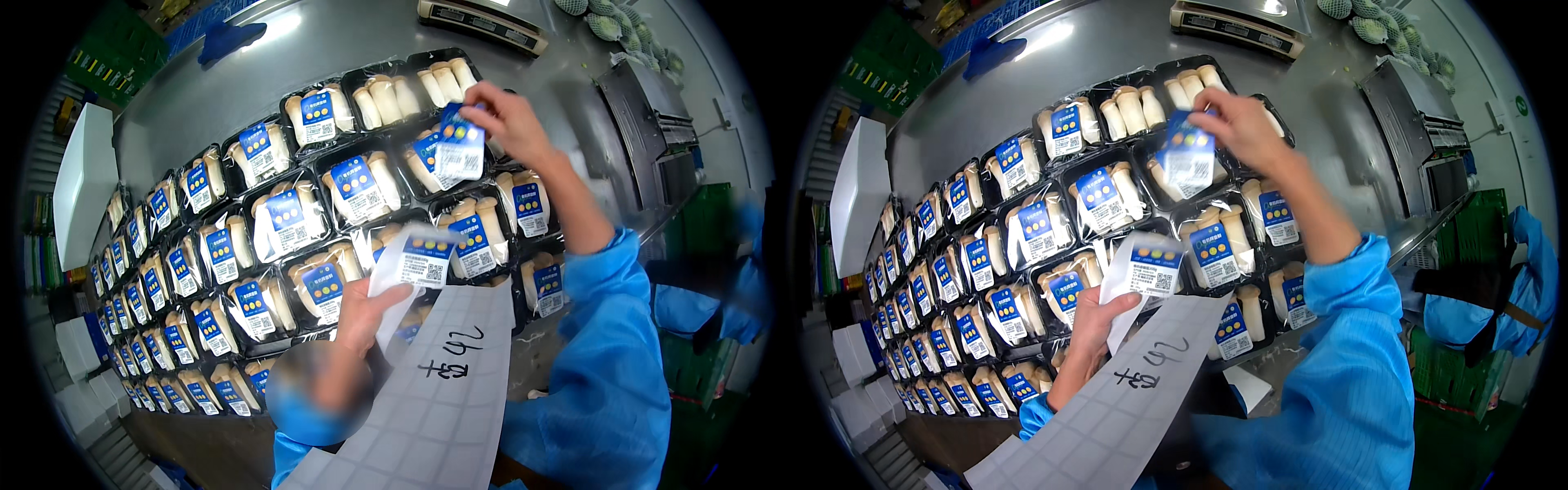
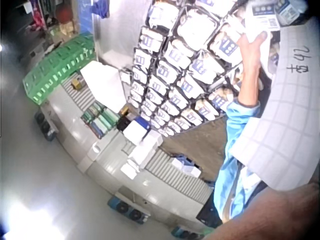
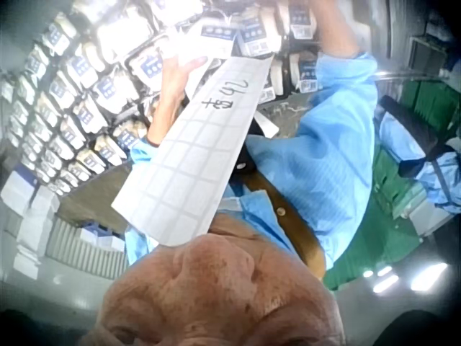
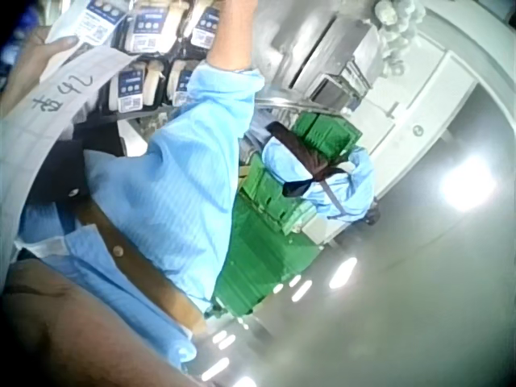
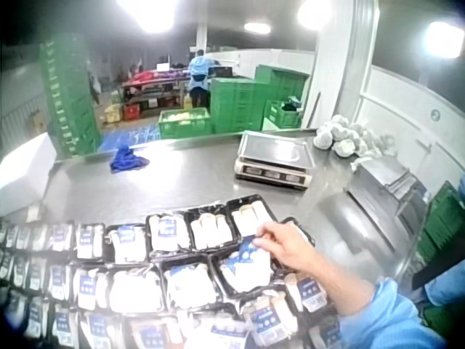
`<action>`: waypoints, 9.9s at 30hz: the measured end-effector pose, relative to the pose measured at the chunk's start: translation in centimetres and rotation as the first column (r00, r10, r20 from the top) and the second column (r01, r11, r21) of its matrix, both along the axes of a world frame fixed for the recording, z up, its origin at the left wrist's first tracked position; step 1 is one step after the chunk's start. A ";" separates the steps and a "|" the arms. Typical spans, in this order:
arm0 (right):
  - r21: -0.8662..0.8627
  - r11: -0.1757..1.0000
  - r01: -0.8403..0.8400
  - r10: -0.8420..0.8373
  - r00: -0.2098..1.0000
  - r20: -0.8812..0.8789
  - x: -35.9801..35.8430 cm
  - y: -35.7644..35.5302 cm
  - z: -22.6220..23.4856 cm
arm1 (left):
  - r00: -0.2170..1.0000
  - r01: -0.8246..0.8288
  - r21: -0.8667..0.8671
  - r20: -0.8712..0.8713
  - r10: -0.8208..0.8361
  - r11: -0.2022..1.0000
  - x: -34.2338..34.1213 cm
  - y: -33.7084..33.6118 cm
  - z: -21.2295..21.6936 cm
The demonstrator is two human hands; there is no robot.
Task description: The person applies labels to several plastic-wrapped trays of mushrooms on a stainless steel table, places the trays into a white container, and then puts a lid on the container.
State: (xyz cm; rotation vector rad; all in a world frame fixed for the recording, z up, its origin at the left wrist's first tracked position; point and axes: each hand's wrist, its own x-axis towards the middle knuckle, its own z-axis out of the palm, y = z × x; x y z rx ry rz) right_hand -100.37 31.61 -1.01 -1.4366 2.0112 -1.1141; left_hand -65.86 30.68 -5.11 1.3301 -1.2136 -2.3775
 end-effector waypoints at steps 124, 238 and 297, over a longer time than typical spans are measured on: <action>-0.262 0.961 -0.092 -0.176 0.528 -0.831 12.6 -12.5 10.0 | 0.918 -0.395 -0.022 -0.054 0.393 0.919 30.0 5.2 1.7; -0.345 0.853 0.392 0.228 0.315 0.921 125.3 -82.2 0.9 | 0.866 -0.478 0.407 0.071 0.495 0.778 133.6 -62.8 -35.6; 0.334 0.199 -0.921 0.942 0.274 0.193 152.9 -55.9 -9.5 | 0.942 -0.130 -0.582 0.181 0.284 0.803 140.1 -38.0 -13.5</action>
